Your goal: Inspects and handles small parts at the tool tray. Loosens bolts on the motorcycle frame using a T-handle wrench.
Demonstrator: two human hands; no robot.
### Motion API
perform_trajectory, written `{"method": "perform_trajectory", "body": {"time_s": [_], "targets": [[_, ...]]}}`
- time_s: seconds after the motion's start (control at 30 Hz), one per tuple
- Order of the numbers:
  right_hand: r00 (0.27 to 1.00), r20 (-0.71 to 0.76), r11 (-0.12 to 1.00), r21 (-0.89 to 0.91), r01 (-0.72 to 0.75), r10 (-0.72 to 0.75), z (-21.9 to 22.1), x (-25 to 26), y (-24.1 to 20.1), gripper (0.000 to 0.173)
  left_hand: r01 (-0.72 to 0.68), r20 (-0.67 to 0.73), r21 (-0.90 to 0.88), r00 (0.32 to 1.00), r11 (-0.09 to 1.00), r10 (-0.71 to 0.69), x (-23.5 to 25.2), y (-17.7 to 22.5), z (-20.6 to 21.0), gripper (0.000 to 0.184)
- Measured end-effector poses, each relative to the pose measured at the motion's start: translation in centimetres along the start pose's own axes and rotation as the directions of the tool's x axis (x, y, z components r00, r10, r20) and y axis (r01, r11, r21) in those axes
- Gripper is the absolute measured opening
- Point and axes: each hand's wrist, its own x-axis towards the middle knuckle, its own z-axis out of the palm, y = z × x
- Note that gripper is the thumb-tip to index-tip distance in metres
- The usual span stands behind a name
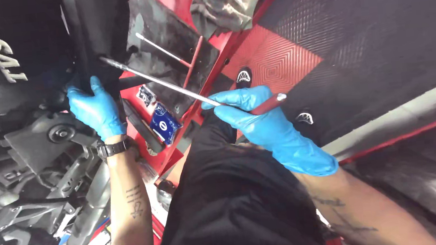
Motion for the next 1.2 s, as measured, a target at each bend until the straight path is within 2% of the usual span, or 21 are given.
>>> {"method": "perform_trajectory", "body": {"time_s": [0.17, 0.3, 0.43, 0.5, 0.57, 0.63, 0.67, 0.7, 0.73, 0.8, 0.83, 0.87, 0.9, 0.93, 1.0, 1.03, 1.1, 1.2], "targets": [[0.996, 0.013, 0.995, 0.040, -0.092, 0.092, 0.1, -0.7, 0.1, 0.020, -0.022, -0.013, 0.013, 1.000, 1.000, 0.022, -0.7, -1.2, 0.4, 0.070], [0.992, -0.024, 0.992, 0.047, -0.119, 0.120, 1.0, -1.0, -0.5, 0.019, -0.019, 0.002, 0.016, 1.000, 1.000, 0.019, -0.5, -0.9, 0.3, 0.068], [0.966, -0.014, 0.929, 0.280, -0.243, 0.257, 2.0, -1.5, -1.5, 0.017, -0.024, 0.010, -0.022, 1.000, 0.999, 0.024, -0.3, -1.4, 0.5, 0.066], [0.958, -0.018, 0.909, 0.322, -0.266, 0.287, 2.2, -1.6, -1.6, 0.017, -0.017, 0.012, -0.032, 1.000, 0.999, 0.018, -0.3, -1.3, 0.4, 0.066], [0.968, -0.062, 0.945, 0.238, -0.223, 0.244, 2.3, -1.8, -1.5, 0.017, -0.004, 0.012, -0.036, 1.000, 0.999, 0.005, -0.5, -1.1, 0.4, 0.066], [0.990, -0.092, 0.994, 0.043, -0.105, 0.109, 2.4, -2.1, -1.5, 0.019, -0.004, -0.011, -0.031, 1.000, 0.999, 0.003, -0.6, -1.4, 0.5, 0.069], [0.994, -0.086, 0.997, 0.004, -0.072, 0.072, 2.6, -2.3, -1.6, 0.021, -0.008, -0.019, -0.035, 1.000, 0.999, 0.007, -0.6, -1.5, 0.5, 0.068], [0.992, -0.074, 0.994, 0.052, -0.096, 0.100, 2.8, -2.4, -2.0, 0.021, -0.014, -0.022, -0.043, 1.000, 0.999, 0.013, -0.7, -1.5, 0.5, 0.068], [0.979, -0.049, 0.965, 0.189, -0.184, 0.196, 2.9, -2.4, -2.6, 0.020, -0.018, -0.026, -0.052, 1.000, 0.998, 0.016, -0.8, -1.5, 0.4, 0.067], [0.917, 0.061, 0.760, 0.540, -0.363, 0.395, 2.8, -2.2, -3.7, 0.022, -0.019, -0.026, -0.079, 1.000, 0.997, 0.017, -1.0, -1.3, 0.4, 0.067], [0.896, 0.104, 0.679, 0.617, -0.398, 0.432, 2.6, -2.1, -4.0, 0.023, -0.018, -0.029, -0.101, 0.999, 0.995, 0.016, -1.0, -1.2, 0.4, 0.069], [0.890, 0.112, 0.658, 0.634, -0.407, 0.442, 2.4, -2.0, -4.1, 0.023, -0.020, -0.038, -0.128, 0.999, 0.992, 0.015, -1.0, -1.2, 0.5, 0.070], [0.897, 0.087, 0.695, 0.602, -0.394, 0.434, 2.3, -2.1, -4.2, 0.021, -0.021, -0.046, -0.157, 0.999, 0.987, 0.014, -0.9, -1.3, 0.5, 0.072], [0.915, 0.042, 0.776, 0.515, -0.364, 0.401, 2.2, -2.2, -4.3, 0.020, -0.024, -0.057, -0.182, 0.998, 0.983, 0.014, -0.9, -1.4, 0.5, 0.072], [0.964, -0.039, 0.941, 0.230, -0.248, 0.264, 2.2, -2.7, -4.3, 0.019, -0.039, -0.085, -0.217, 0.996, 0.975, 0.021, -0.9, -1.6, 0.8, 0.070], [0.982, -0.056, 0.979, 0.109, -0.172, 0.179, 2.2, -2.9, -4.2, 0.020, -0.054, -0.099, -0.218, 0.995, 0.975, 0.033, -0.9, -1.7, 1.0, 0.067], [0.996, -0.062, 0.997, -0.037, -0.066, 0.064, 2.5, -3.2, -4.2, 0.023, -0.068, -0.114, -0.181, 0.992, 0.981, 0.048, -1.0, -1.7, 1.1, 0.063], [0.997, -0.075, 0.990, -0.142, 0.021, -0.032, 2.7, -3.3, -3.6, 0.025, -0.074, -0.123, -0.159, 0.991, 0.985, 0.054, -0.7, -1.6, 1.4, 0.062]]}}
